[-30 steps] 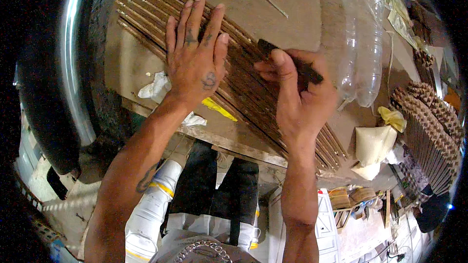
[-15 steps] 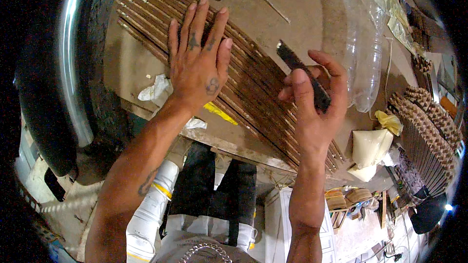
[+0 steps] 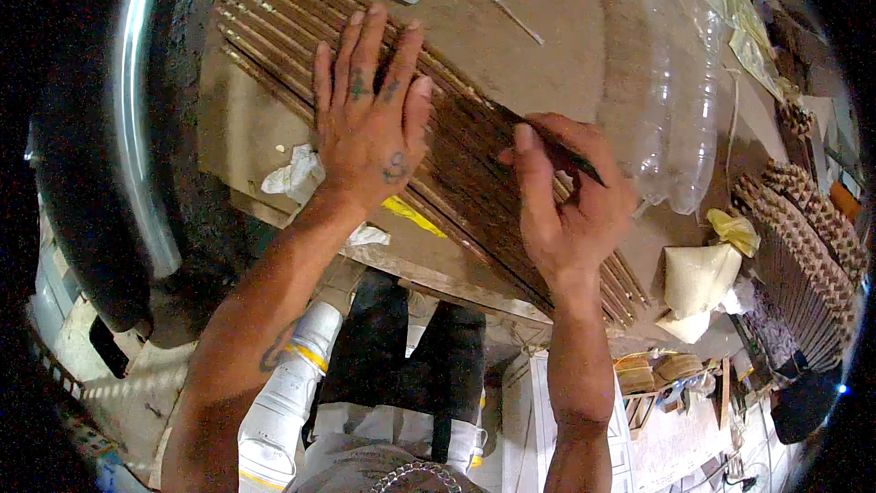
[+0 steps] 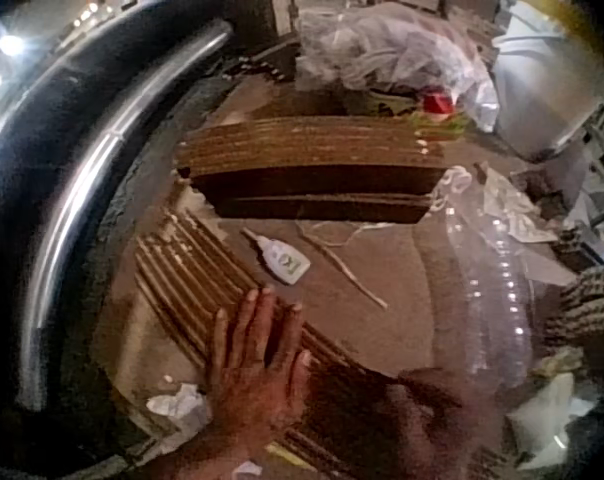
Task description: The person uses a hand tool to scrape and clean the surface of multiple thin wooden rods arranged on a workbench, wiping the tool with a cloth between actions.
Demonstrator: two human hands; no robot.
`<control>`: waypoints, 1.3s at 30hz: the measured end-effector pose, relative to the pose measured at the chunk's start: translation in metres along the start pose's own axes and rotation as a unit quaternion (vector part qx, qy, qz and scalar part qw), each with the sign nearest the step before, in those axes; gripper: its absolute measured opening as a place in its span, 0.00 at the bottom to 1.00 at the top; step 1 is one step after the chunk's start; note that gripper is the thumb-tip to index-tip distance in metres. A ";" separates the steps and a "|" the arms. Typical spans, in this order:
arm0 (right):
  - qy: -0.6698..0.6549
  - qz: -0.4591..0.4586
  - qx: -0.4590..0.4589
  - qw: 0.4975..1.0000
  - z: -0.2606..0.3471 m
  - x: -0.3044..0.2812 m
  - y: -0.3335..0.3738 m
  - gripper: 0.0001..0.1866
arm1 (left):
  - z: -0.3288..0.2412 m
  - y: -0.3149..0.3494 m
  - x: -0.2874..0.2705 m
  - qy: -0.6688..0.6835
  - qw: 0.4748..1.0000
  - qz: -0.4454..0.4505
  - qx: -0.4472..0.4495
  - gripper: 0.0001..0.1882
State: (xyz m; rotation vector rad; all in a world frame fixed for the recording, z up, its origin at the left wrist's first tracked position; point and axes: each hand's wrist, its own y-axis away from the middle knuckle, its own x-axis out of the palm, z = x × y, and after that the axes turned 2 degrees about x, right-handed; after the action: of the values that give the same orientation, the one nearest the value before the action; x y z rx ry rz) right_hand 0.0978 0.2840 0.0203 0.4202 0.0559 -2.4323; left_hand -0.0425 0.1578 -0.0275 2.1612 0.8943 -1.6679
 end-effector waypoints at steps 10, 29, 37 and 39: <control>0.072 0.127 -0.099 0.984 0.013 0.003 0.101 0.17 | 0.018 0.000 -0.024 0.240 0.970 -0.038 -0.032 0.22; 0.248 0.201 -0.187 0.929 0.001 0.112 0.096 0.24 | 0.050 0.113 -0.082 -0.071 0.983 0.165 -0.046 0.18; 0.328 0.246 -0.203 0.889 0.019 0.112 0.099 0.19 | 0.041 0.110 -0.081 -0.103 0.971 0.209 -0.053 0.21; 0.359 0.255 -0.212 0.872 0.028 0.117 0.102 0.18 | 0.041 0.110 -0.083 -0.101 0.969 0.221 -0.052 0.23</control>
State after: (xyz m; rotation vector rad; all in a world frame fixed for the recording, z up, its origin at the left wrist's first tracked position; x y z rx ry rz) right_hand 0.0678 0.1293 0.0170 0.9697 0.6947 -1.5729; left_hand -0.0187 0.0245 0.0211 1.8992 0.3954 -1.5379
